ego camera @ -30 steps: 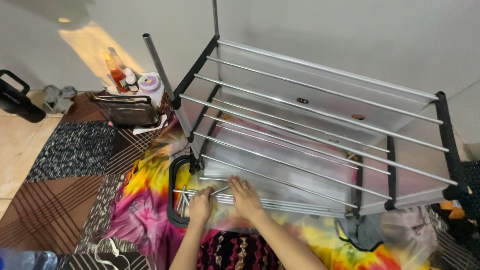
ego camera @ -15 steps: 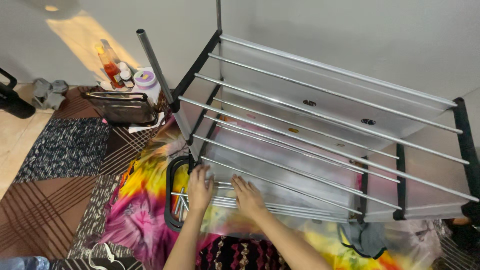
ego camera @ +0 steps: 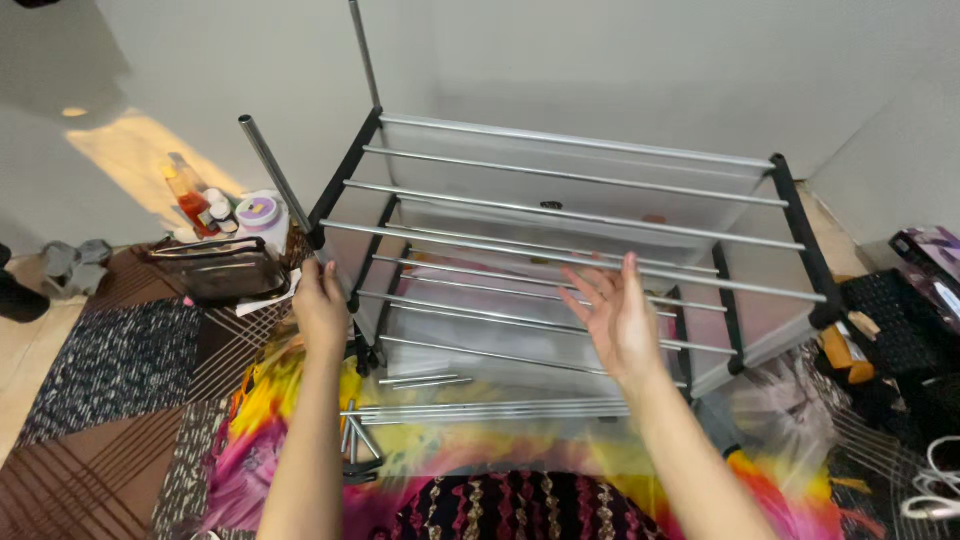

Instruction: The person assembles a metal shelving unit by inserting vertical poles into the frame and attaching horizontal bars. They handle translucent plastic sheets and metal rods, fitting them into the structure on the floor.

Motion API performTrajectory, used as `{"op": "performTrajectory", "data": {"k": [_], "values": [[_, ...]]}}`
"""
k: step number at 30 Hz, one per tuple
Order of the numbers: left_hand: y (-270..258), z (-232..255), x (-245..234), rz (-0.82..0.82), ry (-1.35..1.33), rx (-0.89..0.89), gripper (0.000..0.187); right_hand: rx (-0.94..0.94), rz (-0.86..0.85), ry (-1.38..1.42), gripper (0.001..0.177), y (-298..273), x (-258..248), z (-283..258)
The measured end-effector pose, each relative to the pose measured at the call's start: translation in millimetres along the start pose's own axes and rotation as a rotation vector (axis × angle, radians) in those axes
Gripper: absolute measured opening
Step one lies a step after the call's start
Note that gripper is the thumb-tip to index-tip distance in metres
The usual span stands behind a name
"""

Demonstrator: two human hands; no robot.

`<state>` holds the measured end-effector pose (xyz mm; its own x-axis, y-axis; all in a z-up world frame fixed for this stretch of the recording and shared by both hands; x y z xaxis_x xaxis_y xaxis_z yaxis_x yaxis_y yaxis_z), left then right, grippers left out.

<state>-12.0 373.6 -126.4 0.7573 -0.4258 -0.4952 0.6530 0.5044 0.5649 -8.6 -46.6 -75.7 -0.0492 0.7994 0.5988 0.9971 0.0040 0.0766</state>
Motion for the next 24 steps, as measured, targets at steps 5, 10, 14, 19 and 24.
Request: {"op": "performTrajectory", "data": {"k": [5, 10, 14, 19, 24], "values": [[2.1, 43.3, 1.9, 0.122, -0.195, 0.186, 0.016, 0.055, 0.1, 0.124, 0.031, 55.2, 8.5, -33.1], [13.9, 93.3, -12.5, 0.163, -0.243, 0.214, 0.016, -0.134, -0.115, 0.177, 0.011, 99.4, 25.9, -82.4], [-1.9, 128.1, -27.1, 0.229, -0.23, 0.244, 0.02, -0.136, -0.159, 0.153, 0.009, 133.7, 15.2, -116.4], [-68.7, 157.9, -17.5, 0.176, -0.294, 0.313, 0.021, -0.063, -0.121, 0.062, 0.012, 190.9, -26.3, -128.9], [-159.9, 186.6, 28.9, 0.053, -0.302, 0.606, 0.03, 0.039, -0.165, 0.047, 0.017, 243.5, -99.8, -101.9]]}}
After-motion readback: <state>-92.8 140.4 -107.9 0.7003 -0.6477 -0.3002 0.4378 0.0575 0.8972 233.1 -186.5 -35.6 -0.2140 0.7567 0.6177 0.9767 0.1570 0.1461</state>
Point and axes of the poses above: each hand's wrist, its own y-axis towards the middle knuckle, its own x-axis out of the palm, z = x × y, the point moved 5 cm from there along y, towards the middle knuckle, and after that the axes turned 2 degrees about y, right-handed, at the moved point
